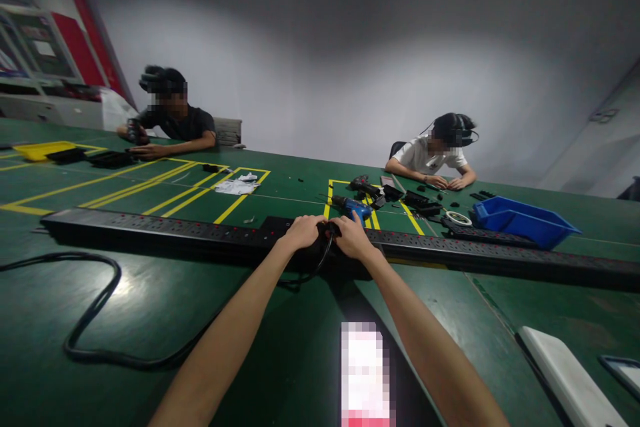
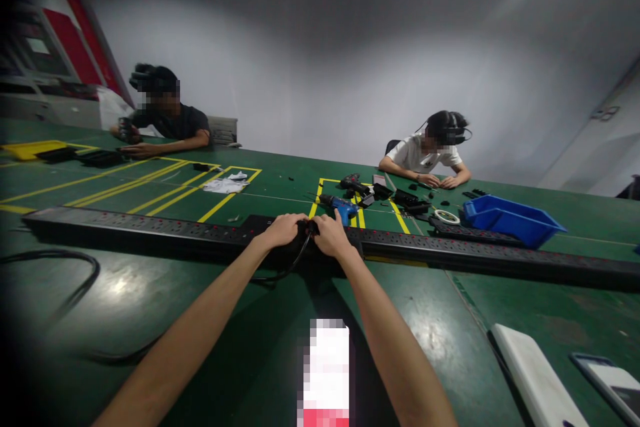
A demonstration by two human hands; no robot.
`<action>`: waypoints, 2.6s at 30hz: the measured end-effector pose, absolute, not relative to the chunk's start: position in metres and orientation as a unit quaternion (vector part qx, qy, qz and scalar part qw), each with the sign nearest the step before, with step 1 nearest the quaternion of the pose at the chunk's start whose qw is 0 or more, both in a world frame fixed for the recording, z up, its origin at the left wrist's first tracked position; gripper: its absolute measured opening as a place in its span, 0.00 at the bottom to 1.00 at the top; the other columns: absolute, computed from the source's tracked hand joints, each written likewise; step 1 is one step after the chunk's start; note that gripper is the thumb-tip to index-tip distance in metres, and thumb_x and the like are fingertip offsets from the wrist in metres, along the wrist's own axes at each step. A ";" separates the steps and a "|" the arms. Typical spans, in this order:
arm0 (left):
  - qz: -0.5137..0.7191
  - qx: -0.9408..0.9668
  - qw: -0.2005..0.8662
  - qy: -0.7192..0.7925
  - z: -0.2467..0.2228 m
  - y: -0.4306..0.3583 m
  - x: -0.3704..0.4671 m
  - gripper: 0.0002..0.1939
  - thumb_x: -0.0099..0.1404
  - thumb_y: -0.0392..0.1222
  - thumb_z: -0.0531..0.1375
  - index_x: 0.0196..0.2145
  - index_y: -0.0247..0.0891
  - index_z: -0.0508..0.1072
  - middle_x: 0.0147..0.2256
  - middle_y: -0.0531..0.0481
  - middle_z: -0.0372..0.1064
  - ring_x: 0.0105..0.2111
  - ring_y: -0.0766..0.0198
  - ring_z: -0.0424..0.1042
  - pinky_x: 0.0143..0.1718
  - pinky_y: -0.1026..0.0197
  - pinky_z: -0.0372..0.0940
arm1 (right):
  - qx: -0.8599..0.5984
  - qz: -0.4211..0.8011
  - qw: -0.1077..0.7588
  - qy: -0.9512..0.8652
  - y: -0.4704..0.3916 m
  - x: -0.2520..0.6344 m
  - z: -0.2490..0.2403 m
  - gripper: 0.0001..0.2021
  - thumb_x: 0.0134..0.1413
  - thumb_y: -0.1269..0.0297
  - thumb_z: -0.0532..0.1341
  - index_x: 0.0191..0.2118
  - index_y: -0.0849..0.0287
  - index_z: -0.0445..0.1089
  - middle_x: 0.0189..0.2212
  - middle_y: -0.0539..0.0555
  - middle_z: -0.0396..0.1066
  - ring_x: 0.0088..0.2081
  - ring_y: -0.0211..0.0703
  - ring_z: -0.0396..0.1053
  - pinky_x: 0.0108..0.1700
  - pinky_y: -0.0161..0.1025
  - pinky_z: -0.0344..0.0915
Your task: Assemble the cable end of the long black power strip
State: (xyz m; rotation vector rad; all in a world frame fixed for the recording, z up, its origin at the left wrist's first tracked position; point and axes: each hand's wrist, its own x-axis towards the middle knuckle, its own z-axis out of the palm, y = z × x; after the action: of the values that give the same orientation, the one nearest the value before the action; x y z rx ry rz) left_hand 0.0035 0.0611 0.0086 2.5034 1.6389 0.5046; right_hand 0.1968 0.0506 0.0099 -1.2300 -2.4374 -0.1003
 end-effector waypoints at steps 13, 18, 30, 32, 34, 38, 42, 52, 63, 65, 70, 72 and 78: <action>0.162 0.825 0.052 0.539 0.008 0.060 0.003 0.24 0.65 0.33 0.49 0.55 0.48 0.70 0.50 0.47 0.73 0.51 0.54 0.70 0.55 0.52 0.60 | -0.432 0.079 0.267 -0.858 0.063 0.200 0.013 0.13 0.55 0.65 0.60 0.46 0.56 0.75 0.44 0.55 0.76 0.46 0.48 0.72 0.60 0.48 0.55; 0.165 0.826 0.054 0.537 0.010 0.058 0.003 0.27 0.64 0.31 0.48 0.57 0.48 0.69 0.50 0.47 0.73 0.51 0.54 0.70 0.55 0.52 0.60 | -0.433 0.213 0.307 -0.821 0.068 0.204 0.015 0.18 0.62 0.65 0.49 0.45 0.56 0.77 0.45 0.52 0.76 0.47 0.46 0.71 0.52 0.41 0.64; 0.160 0.831 0.044 0.531 0.009 0.059 0.004 0.25 0.66 0.31 0.47 0.56 0.47 0.68 0.50 0.45 0.73 0.50 0.53 0.70 0.54 0.51 0.61 | -0.405 0.231 0.345 -0.814 0.068 0.204 0.012 0.18 0.58 0.49 0.60 0.43 0.57 0.78 0.43 0.55 0.77 0.46 0.48 0.73 0.51 0.43 0.66; 0.160 0.830 0.044 0.532 0.009 0.060 0.004 0.25 0.65 0.31 0.47 0.57 0.46 0.68 0.50 0.45 0.73 0.51 0.53 0.70 0.54 0.52 0.61 | -0.404 0.226 0.345 -0.817 0.066 0.205 0.013 0.18 0.58 0.49 0.60 0.43 0.56 0.78 0.44 0.56 0.77 0.46 0.48 0.73 0.51 0.43 0.65; 0.160 0.830 0.044 0.533 0.009 0.059 0.004 0.26 0.65 0.30 0.47 0.57 0.46 0.68 0.50 0.46 0.73 0.51 0.54 0.70 0.54 0.52 0.61 | -0.400 0.222 0.344 -0.820 0.064 0.205 0.014 0.18 0.58 0.50 0.61 0.44 0.56 0.77 0.44 0.55 0.76 0.47 0.48 0.73 0.52 0.43 0.65; 0.160 0.832 0.039 0.530 0.009 0.058 0.004 0.27 0.64 0.29 0.47 0.57 0.47 0.67 0.50 0.46 0.73 0.50 0.54 0.71 0.54 0.52 0.61 | -0.400 0.223 0.338 -0.822 0.062 0.208 0.016 0.15 0.59 0.55 0.59 0.45 0.56 0.77 0.45 0.55 0.76 0.48 0.48 0.72 0.52 0.43 0.65; 0.150 0.828 0.037 0.540 0.009 0.058 0.004 0.29 0.63 0.29 0.48 0.58 0.47 0.67 0.51 0.46 0.72 0.51 0.55 0.70 0.55 0.53 0.60 | -0.401 0.211 0.325 -0.830 0.062 0.208 0.015 0.15 0.55 0.67 0.58 0.47 0.57 0.76 0.45 0.53 0.76 0.47 0.47 0.72 0.52 0.41 0.65; 0.149 0.826 0.031 0.544 0.009 0.057 0.005 0.29 0.64 0.30 0.47 0.59 0.48 0.66 0.49 0.45 0.72 0.50 0.53 0.69 0.53 0.53 0.61 | -0.435 0.042 0.264 -0.860 0.053 0.198 0.015 0.18 0.55 0.54 0.63 0.47 0.59 0.74 0.40 0.59 0.76 0.40 0.48 0.71 0.42 0.38 0.63; 0.146 0.830 0.027 0.538 0.006 0.061 0.002 0.26 0.65 0.31 0.48 0.57 0.47 0.67 0.48 0.45 0.71 0.50 0.55 0.69 0.53 0.53 0.61 | -0.470 0.053 0.243 -0.847 0.058 0.199 0.014 0.16 0.57 0.60 0.60 0.49 0.58 0.73 0.41 0.58 0.76 0.42 0.48 0.71 0.44 0.38 0.63; 0.147 0.830 0.028 0.537 0.007 0.061 0.003 0.25 0.66 0.31 0.48 0.57 0.47 0.68 0.48 0.45 0.72 0.49 0.54 0.69 0.53 0.53 0.61 | -0.447 0.114 0.268 -0.846 0.062 0.204 0.013 0.16 0.56 0.62 0.59 0.50 0.57 0.74 0.44 0.56 0.76 0.45 0.48 0.71 0.47 0.38 0.63; 0.151 0.827 0.032 0.540 0.007 0.059 0.004 0.25 0.66 0.31 0.47 0.56 0.48 0.69 0.48 0.44 0.72 0.49 0.54 0.70 0.53 0.52 0.61 | -0.426 0.222 0.317 -0.818 0.068 0.211 0.014 0.18 0.63 0.56 0.52 0.45 0.56 0.77 0.43 0.52 0.77 0.46 0.47 0.72 0.50 0.39 0.63; 0.150 0.826 0.032 0.543 0.007 0.059 0.005 0.26 0.65 0.30 0.47 0.57 0.47 0.68 0.48 0.44 0.72 0.49 0.54 0.70 0.53 0.53 0.61 | -0.419 0.236 0.322 -0.815 0.068 0.211 0.014 0.19 0.61 0.50 0.56 0.44 0.56 0.78 0.42 0.53 0.77 0.45 0.48 0.72 0.49 0.40 0.65; 0.150 0.826 0.034 0.542 0.008 0.059 0.004 0.26 0.65 0.31 0.47 0.57 0.48 0.68 0.48 0.44 0.72 0.49 0.55 0.70 0.53 0.53 0.61 | -0.406 0.238 0.320 -0.822 0.071 0.211 0.014 0.15 0.59 0.57 0.57 0.45 0.56 0.77 0.42 0.53 0.77 0.45 0.48 0.72 0.49 0.41 0.65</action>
State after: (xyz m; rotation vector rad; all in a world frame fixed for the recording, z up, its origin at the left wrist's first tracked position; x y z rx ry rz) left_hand 0.0042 0.0587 0.0082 2.5406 1.6661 0.4615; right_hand 0.2105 0.0706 0.0136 -1.0668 -2.1614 0.6265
